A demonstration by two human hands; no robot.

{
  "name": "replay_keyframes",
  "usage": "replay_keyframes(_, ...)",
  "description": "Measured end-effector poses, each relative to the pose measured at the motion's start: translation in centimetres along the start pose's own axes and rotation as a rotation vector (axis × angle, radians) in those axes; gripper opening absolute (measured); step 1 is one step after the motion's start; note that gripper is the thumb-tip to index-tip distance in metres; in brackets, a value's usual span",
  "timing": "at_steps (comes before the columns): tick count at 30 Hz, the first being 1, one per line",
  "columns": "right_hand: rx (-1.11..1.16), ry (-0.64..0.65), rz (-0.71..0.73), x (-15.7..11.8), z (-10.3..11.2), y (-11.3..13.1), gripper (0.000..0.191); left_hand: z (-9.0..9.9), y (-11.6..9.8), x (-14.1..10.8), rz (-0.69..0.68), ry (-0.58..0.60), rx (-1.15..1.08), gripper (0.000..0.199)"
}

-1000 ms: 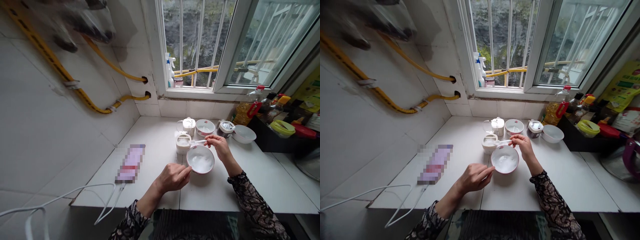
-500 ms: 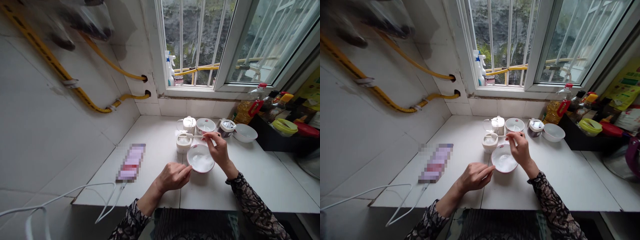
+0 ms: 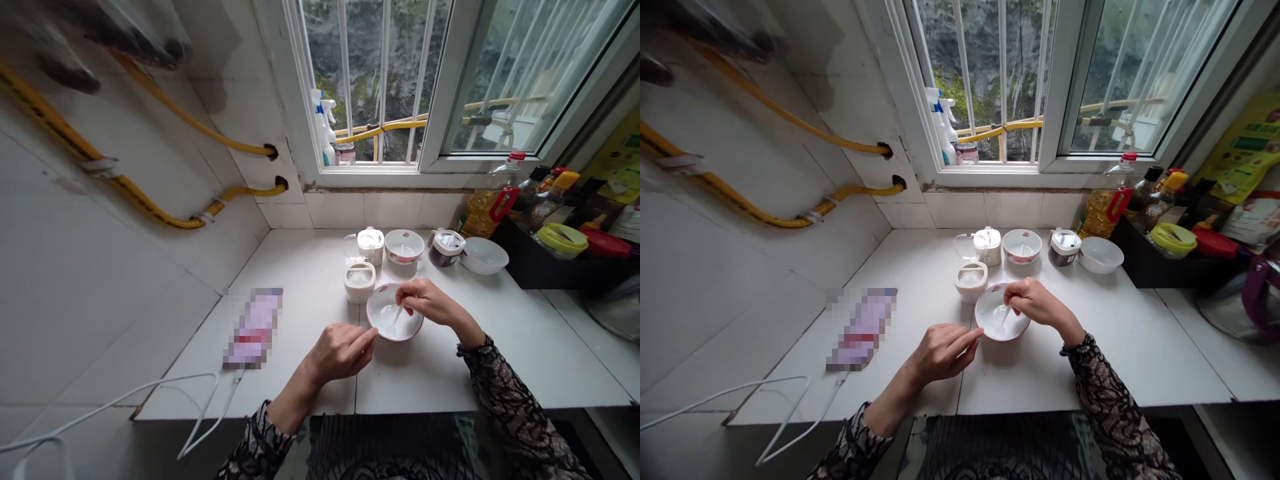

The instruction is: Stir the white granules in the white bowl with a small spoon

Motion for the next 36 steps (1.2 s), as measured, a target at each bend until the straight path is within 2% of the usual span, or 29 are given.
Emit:
replay_keyframes(4,0.238,-0.026,-0.166,0.2,0.5,-2.3,0.013,0.1,-0.1,0.1,-0.002,-0.005,-0.001,0.017)
replay_keyframes(9,0.47,-0.096,-0.241,0.6,1.1,-3.9,0.011,0.2,-0.1,0.2,-0.004,-0.011,-0.003,0.017)
replay_keyframes(16,0.603,-0.222,-0.271,0.7,2.1,-4.9,0.01,0.2,-0.1,0.2,-0.011,-0.019,0.001,0.017)
replay_keyframes(20,0.643,-0.394,-0.193,0.9,2.8,-4.3,0.011,0.1,0.0,0.2,0.001,-0.007,0.003,0.018)
replay_keyframes(23,0.53,-0.587,-0.073,0.5,3.5,-2.7,0.012,0.1,0.0,0.2,-0.002,-0.011,-0.002,0.018)
replay_keyframes(26,0.209,-0.751,0.096,-0.3,3.8,0.2,0.01,0.2,-0.1,0.2,-0.013,-0.018,-0.004,0.017)
replay_keyframes(29,-0.221,-0.785,0.344,-1.0,2.7,3.9,0.013,0.2,-0.1,0.3,-0.012,-0.017,0.011,0.017)
replay_keyframes(31,-0.385,-0.784,0.451,-1.3,2.0,5.3,0.017,0.2,-0.1,0.3,-0.012,-0.014,0.014,0.017)
replay_keyframes(33,-0.415,-0.816,0.46,-1.7,2.2,5.6,0.019,0.2,-0.1,0.4,-0.012,-0.012,0.013,0.017)
replay_keyframes(36,-0.297,-0.87,0.354,-2.2,4.0,4.4,0.014,0.1,-0.1,0.3,-0.009,-0.009,0.013,0.017)
Point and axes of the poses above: each hand's wrist, its own x-axis towards the middle knuckle, its own z-axis out of the back of the hand, y = z × x, the point moved 9 cm from there along x, towards the middle knuckle, and after that the axes turned 9 degrees about -x, right-handed, at the moved point
